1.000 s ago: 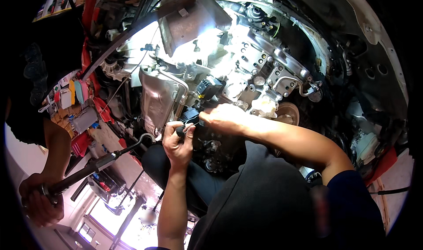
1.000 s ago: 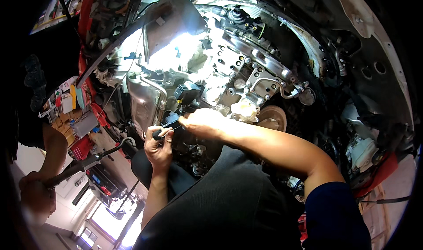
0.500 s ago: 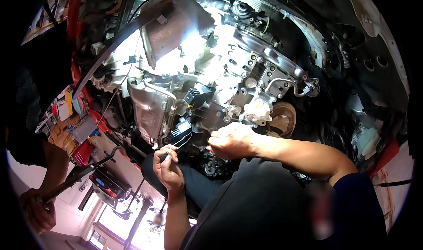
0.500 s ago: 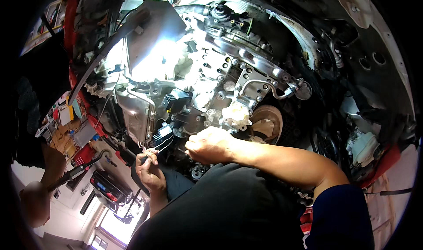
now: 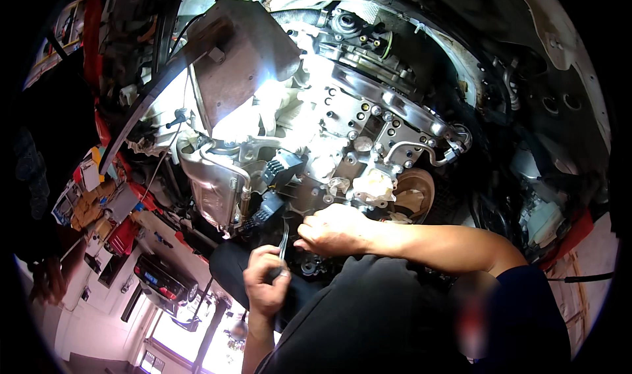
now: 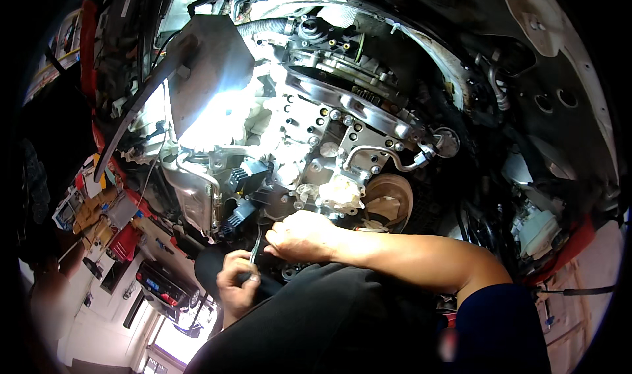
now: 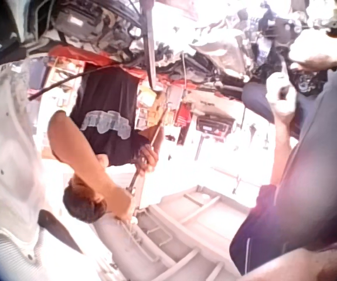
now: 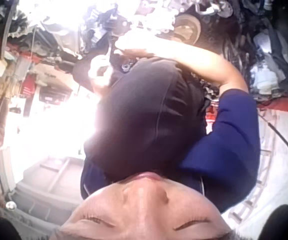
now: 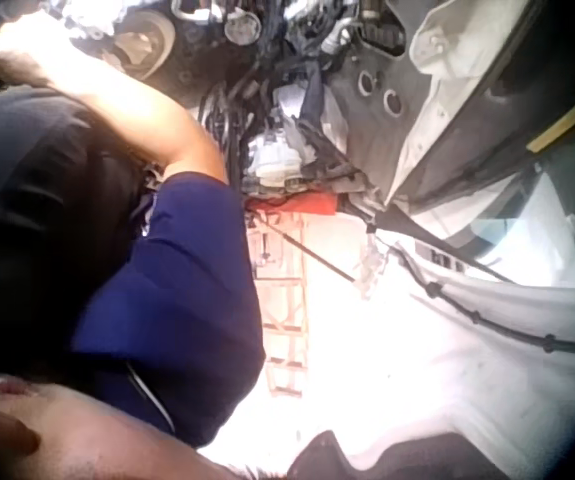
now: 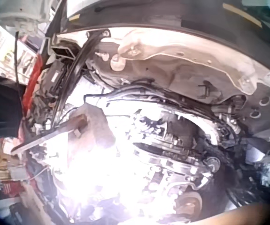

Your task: The person works on various components within a car's engine bay, connecting wires by hand, using a spray can on parts, and positioning a metal component over the engine.

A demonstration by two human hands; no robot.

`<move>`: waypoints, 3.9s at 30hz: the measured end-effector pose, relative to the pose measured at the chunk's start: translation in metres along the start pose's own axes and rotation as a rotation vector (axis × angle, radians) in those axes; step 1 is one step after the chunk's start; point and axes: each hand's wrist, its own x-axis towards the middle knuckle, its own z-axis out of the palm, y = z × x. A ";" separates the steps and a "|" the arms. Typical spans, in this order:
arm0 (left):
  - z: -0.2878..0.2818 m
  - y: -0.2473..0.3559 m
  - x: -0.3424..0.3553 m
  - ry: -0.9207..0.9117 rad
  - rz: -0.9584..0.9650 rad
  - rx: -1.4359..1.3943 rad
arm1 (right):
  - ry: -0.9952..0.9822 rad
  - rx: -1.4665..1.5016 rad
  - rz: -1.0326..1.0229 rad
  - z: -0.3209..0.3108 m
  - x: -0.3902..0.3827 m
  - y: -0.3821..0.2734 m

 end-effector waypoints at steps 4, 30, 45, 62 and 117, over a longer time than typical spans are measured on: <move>0.010 0.007 0.012 -0.298 0.086 0.205 | -0.002 -0.008 -0.003 -0.001 -0.001 0.000; 0.020 -0.015 0.046 0.231 0.188 0.610 | -0.298 -0.110 -0.198 -0.003 0.006 0.008; 0.055 -0.002 0.033 0.255 -0.052 0.274 | -0.276 -0.144 -0.294 -0.013 0.013 0.007; 0.074 -0.013 0.020 0.471 -0.710 -1.162 | -0.326 -0.236 -0.180 -0.012 0.021 -0.004; 0.116 -0.018 0.081 0.586 -1.001 -1.536 | -0.334 0.354 1.523 -0.047 0.092 -0.028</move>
